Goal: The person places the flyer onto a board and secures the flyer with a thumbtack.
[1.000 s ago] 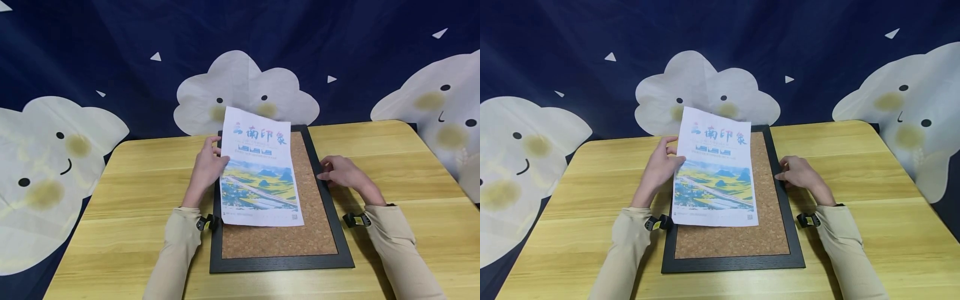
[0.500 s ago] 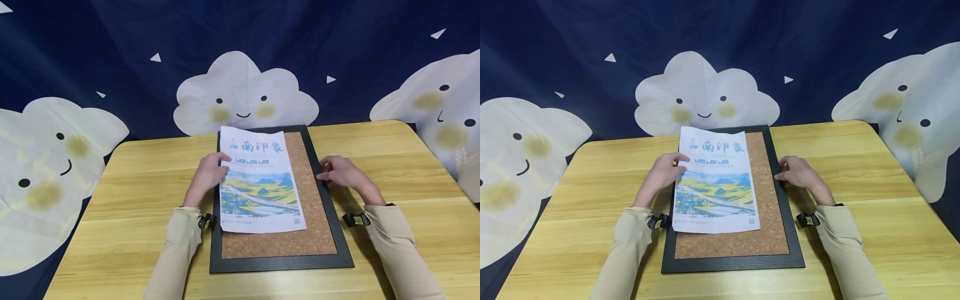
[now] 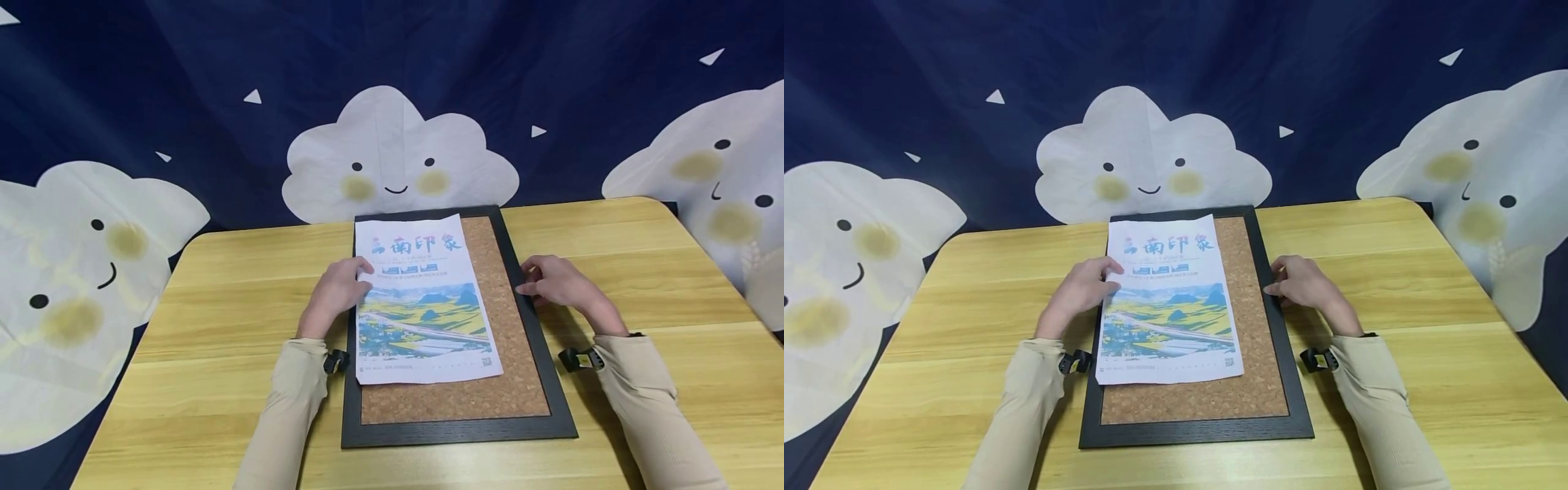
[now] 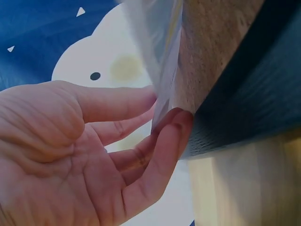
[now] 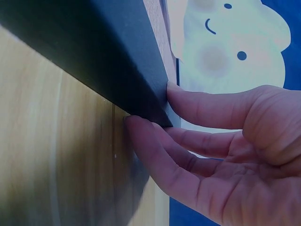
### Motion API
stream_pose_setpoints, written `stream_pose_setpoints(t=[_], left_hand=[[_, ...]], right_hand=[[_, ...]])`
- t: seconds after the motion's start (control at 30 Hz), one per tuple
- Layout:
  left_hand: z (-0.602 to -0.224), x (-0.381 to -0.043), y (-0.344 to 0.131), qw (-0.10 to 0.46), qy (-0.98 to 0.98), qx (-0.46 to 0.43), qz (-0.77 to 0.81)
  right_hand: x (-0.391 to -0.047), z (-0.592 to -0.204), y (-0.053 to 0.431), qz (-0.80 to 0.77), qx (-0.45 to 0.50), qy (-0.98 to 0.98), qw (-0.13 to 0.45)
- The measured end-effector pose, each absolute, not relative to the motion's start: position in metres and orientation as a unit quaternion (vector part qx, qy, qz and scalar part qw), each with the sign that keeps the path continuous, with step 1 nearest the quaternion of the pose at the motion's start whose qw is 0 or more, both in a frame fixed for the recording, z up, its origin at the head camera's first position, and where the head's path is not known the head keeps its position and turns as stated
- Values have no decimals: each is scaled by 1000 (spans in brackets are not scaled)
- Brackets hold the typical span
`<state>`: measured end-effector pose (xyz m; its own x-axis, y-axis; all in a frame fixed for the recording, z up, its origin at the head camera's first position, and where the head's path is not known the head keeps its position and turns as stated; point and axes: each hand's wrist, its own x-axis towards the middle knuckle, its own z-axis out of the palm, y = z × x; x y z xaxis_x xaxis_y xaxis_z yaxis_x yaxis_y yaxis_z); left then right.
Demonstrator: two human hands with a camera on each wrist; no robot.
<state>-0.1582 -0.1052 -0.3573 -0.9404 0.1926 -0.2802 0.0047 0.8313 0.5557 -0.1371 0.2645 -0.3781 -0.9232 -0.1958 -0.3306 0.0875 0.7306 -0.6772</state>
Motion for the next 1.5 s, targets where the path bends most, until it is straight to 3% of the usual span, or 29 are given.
stream_pose_setpoints(t=[0.37,0.77,1.5], left_hand=[[-363,-154,-99,177,940,87,277],[-366,-154,-95,173,944,106,262],[-373,-150,-87,155,967,110,172]], right_hand=[[-136,-378,266,-380,-28,904,194],[-136,-373,277,-398,-18,906,140],[-141,-388,275,-307,-93,940,119]])
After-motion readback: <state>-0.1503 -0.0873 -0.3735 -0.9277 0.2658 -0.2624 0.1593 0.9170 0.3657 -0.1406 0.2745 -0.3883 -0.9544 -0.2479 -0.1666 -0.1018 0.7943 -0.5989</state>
